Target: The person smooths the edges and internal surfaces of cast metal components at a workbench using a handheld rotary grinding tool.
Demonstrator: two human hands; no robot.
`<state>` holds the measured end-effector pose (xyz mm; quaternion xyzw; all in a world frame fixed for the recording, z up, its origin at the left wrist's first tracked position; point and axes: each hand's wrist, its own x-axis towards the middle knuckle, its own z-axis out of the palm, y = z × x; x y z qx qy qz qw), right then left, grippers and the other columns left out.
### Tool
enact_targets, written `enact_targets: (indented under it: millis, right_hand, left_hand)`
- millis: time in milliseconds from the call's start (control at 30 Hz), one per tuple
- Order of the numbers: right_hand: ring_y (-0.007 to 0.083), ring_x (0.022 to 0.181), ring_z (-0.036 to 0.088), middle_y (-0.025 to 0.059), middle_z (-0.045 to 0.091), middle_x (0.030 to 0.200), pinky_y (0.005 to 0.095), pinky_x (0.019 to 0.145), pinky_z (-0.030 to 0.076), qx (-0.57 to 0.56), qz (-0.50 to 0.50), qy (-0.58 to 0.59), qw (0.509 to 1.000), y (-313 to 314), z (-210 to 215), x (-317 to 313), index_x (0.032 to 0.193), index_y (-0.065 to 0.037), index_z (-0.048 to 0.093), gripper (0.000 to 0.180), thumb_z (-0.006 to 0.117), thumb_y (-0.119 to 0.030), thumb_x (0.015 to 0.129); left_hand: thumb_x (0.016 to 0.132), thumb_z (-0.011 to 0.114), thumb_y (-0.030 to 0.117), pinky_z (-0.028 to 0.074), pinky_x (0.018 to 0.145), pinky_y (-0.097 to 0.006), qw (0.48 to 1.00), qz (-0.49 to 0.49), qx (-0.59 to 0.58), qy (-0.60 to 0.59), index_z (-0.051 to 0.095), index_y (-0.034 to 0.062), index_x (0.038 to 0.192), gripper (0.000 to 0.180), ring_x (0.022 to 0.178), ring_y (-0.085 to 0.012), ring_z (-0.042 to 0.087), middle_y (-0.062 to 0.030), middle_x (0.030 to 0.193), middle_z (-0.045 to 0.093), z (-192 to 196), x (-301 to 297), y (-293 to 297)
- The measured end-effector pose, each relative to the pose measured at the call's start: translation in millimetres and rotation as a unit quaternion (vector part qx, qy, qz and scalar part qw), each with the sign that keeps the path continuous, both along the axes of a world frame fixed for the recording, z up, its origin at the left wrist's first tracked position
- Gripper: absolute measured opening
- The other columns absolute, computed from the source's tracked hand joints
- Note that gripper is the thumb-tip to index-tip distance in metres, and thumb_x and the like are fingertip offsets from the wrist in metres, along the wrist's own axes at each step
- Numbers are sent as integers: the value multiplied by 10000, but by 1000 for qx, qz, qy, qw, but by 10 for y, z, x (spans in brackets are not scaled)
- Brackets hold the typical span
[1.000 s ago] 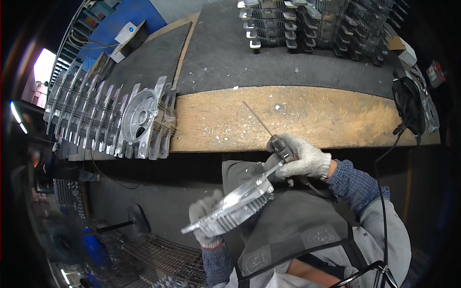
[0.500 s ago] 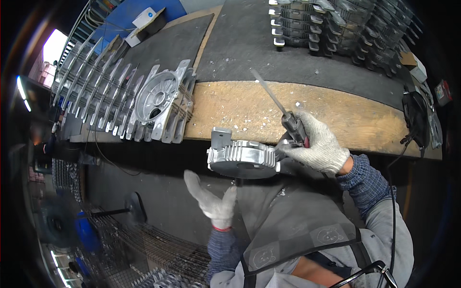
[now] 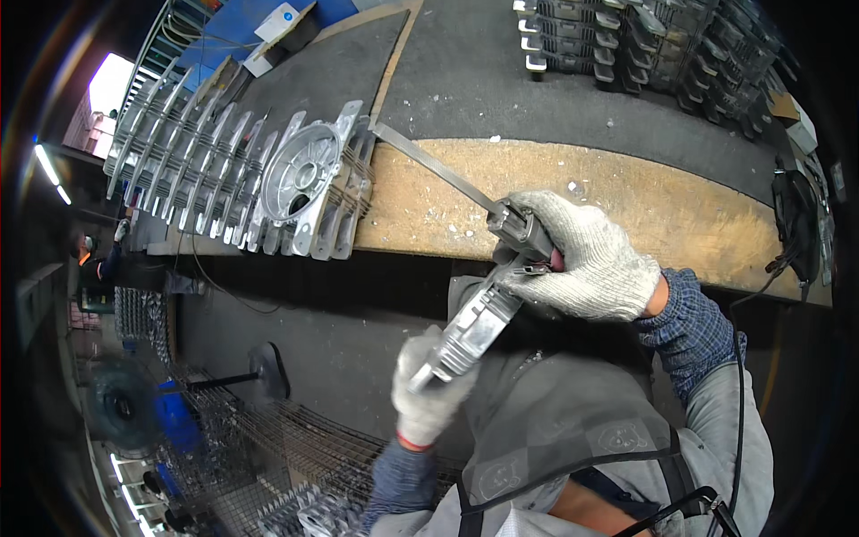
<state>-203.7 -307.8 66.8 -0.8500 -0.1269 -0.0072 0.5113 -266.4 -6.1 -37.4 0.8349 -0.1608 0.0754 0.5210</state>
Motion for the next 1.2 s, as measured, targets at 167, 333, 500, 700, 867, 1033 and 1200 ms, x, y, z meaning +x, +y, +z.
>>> enact_targets:
  millis: [167,333,500,700,867,1033,1200]
  right_hand:
    - [339,1066,789,193,770,1168,431,943,617,-60,-41,-151,986,-109,-157,-259,1414,-12,623,727,948,-349,858]
    - [343,833,785,168,758,1054,419,687,648,-133,96,23,986,-412,-302,-836,1505,-88,544,773,843,-508,929]
    - [232,605,704,88,630,794,386,520,565,-326,143,-2,934,-461,-295,-1367,1554,-148,582,763,819,-501,921]
    - [187,586,688,67,602,769,364,500,568,-433,85,-65,895,-264,-457,-1563,1564,-278,590,735,831,-496,905]
    - [301,813,792,162,743,994,408,710,657,-172,165,88,967,-321,-470,-1298,1642,-205,490,762,797,-434,983]
    - [406,947,804,237,783,1034,489,842,644,15,286,296,911,-568,-457,-1213,1672,-115,413,781,680,-516,1058]
    - [398,1105,787,184,786,1272,463,941,631,-3,290,373,881,-535,-569,-1163,1685,-157,417,760,712,-453,1050]
  left_hand:
    - [720,966,62,575,889,-417,990,124,10,-67,715,20,1102,459,975,-288,720,-135,1063,730,-422,-439,-559]
    - [713,978,106,565,913,-449,976,155,155,14,706,31,1084,467,1003,-325,704,-122,1078,712,-517,-529,-607]
    - [694,979,72,578,890,-416,981,143,101,-82,625,78,1207,623,1005,-286,696,-109,1132,678,-556,-573,-623]
    - [736,972,64,566,893,-425,988,90,116,-56,645,64,1223,587,1022,-282,689,-119,1142,683,-594,-586,-613]
    - [720,986,85,576,890,-441,979,122,130,-104,676,51,1160,538,1004,-302,705,-134,1152,698,-658,-608,-563]
    - [728,968,71,575,883,-436,985,142,71,-60,683,21,1148,510,989,-309,706,-146,1146,703,-655,-551,-614]
    - [738,941,37,580,851,-406,979,139,90,-117,717,-2,1066,399,902,-274,712,-121,1039,731,-484,-464,-704]
